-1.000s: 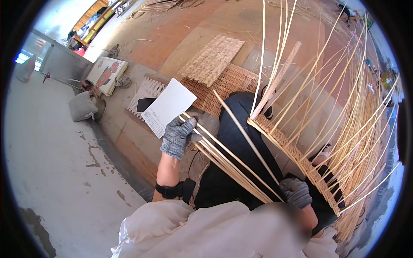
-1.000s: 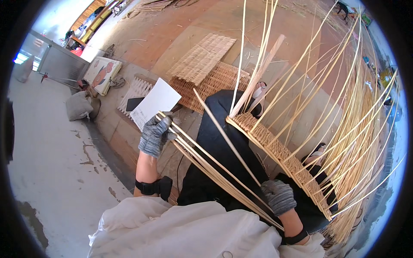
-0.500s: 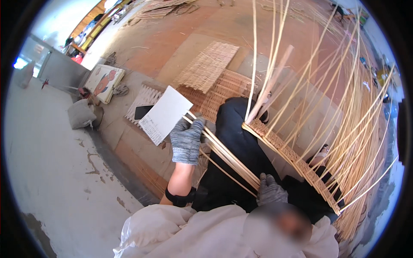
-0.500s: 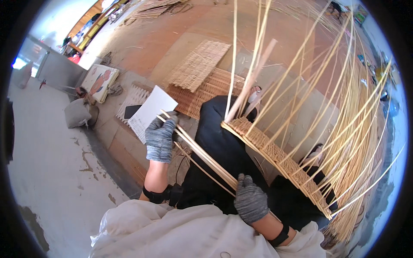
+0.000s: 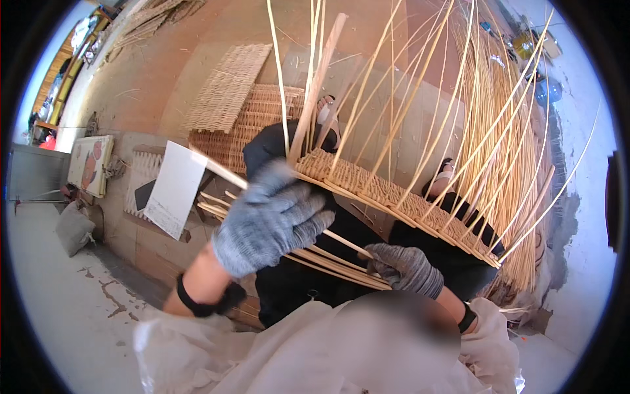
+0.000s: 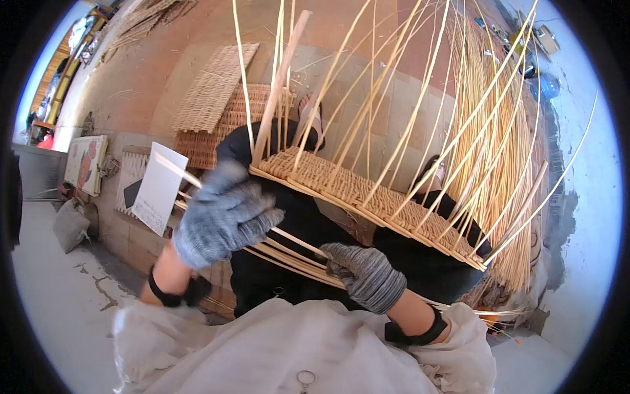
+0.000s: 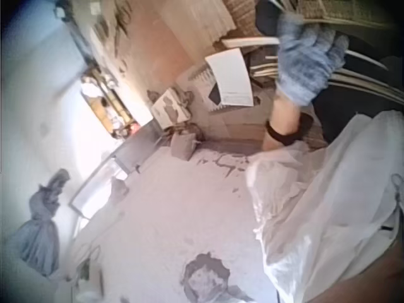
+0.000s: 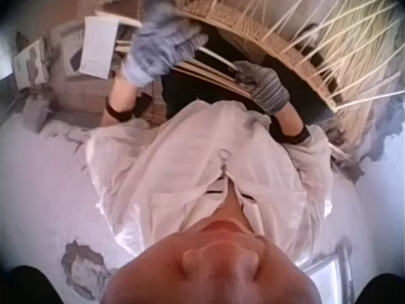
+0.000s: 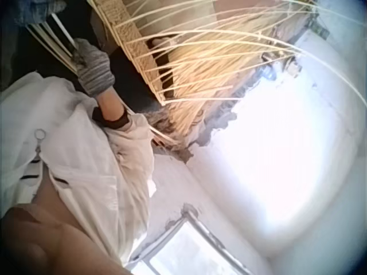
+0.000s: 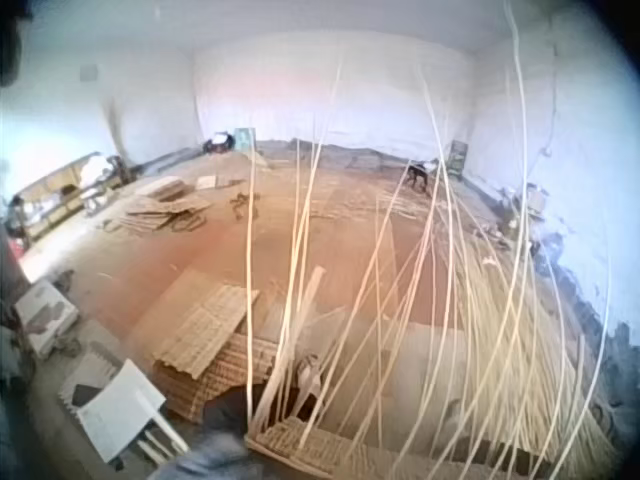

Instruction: The person weaves a large rectangular basket structure by interlacing vertical and horizontal reeds by hand and using a wooden block to press the weave into place.

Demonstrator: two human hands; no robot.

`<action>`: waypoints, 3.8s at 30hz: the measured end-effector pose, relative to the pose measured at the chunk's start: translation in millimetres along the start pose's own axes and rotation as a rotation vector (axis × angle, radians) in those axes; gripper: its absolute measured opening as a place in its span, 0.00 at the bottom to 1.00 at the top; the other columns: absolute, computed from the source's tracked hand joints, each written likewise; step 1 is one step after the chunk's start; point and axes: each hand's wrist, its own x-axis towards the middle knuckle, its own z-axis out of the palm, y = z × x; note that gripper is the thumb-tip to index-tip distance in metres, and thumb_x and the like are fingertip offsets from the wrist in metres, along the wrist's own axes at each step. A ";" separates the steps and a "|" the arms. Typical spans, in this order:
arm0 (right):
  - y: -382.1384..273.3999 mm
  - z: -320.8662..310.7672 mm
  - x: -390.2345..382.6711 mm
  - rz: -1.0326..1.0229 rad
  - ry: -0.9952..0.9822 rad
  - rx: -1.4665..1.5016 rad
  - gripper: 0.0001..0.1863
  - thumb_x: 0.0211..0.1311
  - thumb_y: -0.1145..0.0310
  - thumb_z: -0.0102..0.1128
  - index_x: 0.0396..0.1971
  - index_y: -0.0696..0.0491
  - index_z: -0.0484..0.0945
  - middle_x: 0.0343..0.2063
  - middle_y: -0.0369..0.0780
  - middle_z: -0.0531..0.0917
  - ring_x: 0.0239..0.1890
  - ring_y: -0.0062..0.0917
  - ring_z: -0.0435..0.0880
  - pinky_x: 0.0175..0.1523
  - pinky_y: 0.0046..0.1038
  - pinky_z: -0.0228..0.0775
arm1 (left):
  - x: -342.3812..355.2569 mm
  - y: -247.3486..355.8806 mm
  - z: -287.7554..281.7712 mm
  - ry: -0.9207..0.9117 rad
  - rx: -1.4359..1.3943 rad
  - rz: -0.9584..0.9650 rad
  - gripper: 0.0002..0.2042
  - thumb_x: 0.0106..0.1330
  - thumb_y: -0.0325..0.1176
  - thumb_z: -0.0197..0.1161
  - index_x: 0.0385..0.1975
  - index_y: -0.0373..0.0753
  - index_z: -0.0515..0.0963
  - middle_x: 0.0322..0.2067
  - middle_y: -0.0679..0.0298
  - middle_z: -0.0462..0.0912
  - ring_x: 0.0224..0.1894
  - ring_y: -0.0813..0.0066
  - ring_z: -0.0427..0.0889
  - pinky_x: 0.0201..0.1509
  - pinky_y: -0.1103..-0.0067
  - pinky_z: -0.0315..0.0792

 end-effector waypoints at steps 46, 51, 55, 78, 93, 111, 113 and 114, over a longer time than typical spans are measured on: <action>-51.0 -12.4 25.6 -0.236 0.121 -0.557 0.15 0.41 0.69 0.61 0.33 0.55 0.73 0.36 0.47 0.76 0.38 0.39 0.78 0.35 0.33 0.74 | 10.9 86.1 78.1 -0.649 -2.045 -2.076 0.12 0.62 0.39 0.53 0.29 0.36 0.72 0.24 0.65 0.75 0.29 0.74 0.74 0.30 0.80 0.72; -28.6 -19.7 43.4 -0.576 -0.093 -0.079 0.17 0.39 0.64 0.63 0.30 0.54 0.72 0.31 0.47 0.76 0.40 0.41 0.75 0.49 0.44 0.64 | 22.5 89.4 66.5 -0.640 -2.004 -2.116 0.14 0.63 0.43 0.49 0.31 0.37 0.74 0.27 0.64 0.77 0.27 0.77 0.75 0.27 0.82 0.70; -0.2 -6.1 60.0 -0.670 -0.125 0.178 0.17 0.33 0.61 0.62 0.26 0.54 0.74 0.28 0.43 0.75 0.35 0.39 0.74 0.49 0.42 0.63 | 36.2 87.9 52.6 -0.595 -2.201 -2.236 0.14 0.64 0.41 0.48 0.32 0.36 0.73 0.31 0.62 0.77 0.34 0.72 0.75 0.39 0.78 0.72; 50.4 -31.6 89.1 -0.493 0.384 0.760 0.14 0.47 0.54 0.48 0.16 0.49 0.67 0.14 0.35 0.67 0.18 0.28 0.66 0.24 0.31 0.60 | 25.1 82.9 63.0 -0.181 -2.436 -2.331 0.12 0.61 0.35 0.53 0.36 0.32 0.73 0.35 0.58 0.77 0.41 0.66 0.75 0.50 0.73 0.70; 92.0 -18.7 -18.7 -0.073 1.016 1.560 0.08 0.58 0.67 0.51 0.30 0.56 0.70 0.13 0.33 0.67 0.23 0.26 0.72 0.51 0.42 0.65 | 53.8 113.8 111.8 -1.039 -0.361 -0.035 0.30 0.53 0.37 0.56 0.57 0.40 0.56 0.49 0.61 0.69 0.51 0.68 0.69 0.56 0.56 0.54; 53.7 -105.4 0.8 -0.026 0.831 0.249 0.18 0.47 0.81 0.54 0.42 0.57 0.69 0.31 0.37 0.72 0.34 0.20 0.71 0.37 0.18 0.67 | 50.7 118.6 133.4 -0.867 -0.871 -0.498 0.11 0.51 0.38 0.64 0.28 0.38 0.76 0.26 0.59 0.80 0.30 0.69 0.79 0.36 0.78 0.72; 22.2 -119.0 32.9 0.035 0.734 0.202 0.25 0.45 0.80 0.58 0.48 0.55 0.67 0.32 0.39 0.73 0.32 0.21 0.73 0.36 0.21 0.68 | 46.4 116.5 138.5 -0.827 -0.828 -0.459 0.11 0.52 0.38 0.63 0.29 0.38 0.76 0.26 0.59 0.80 0.30 0.68 0.79 0.36 0.77 0.72; 9.5 -117.3 37.0 0.029 0.725 0.186 0.25 0.45 0.80 0.58 0.48 0.55 0.67 0.32 0.39 0.73 0.32 0.21 0.73 0.36 0.21 0.68 | 45.6 115.4 141.6 -0.789 -0.784 -0.420 0.11 0.52 0.39 0.62 0.30 0.38 0.76 0.25 0.58 0.80 0.30 0.67 0.79 0.36 0.77 0.71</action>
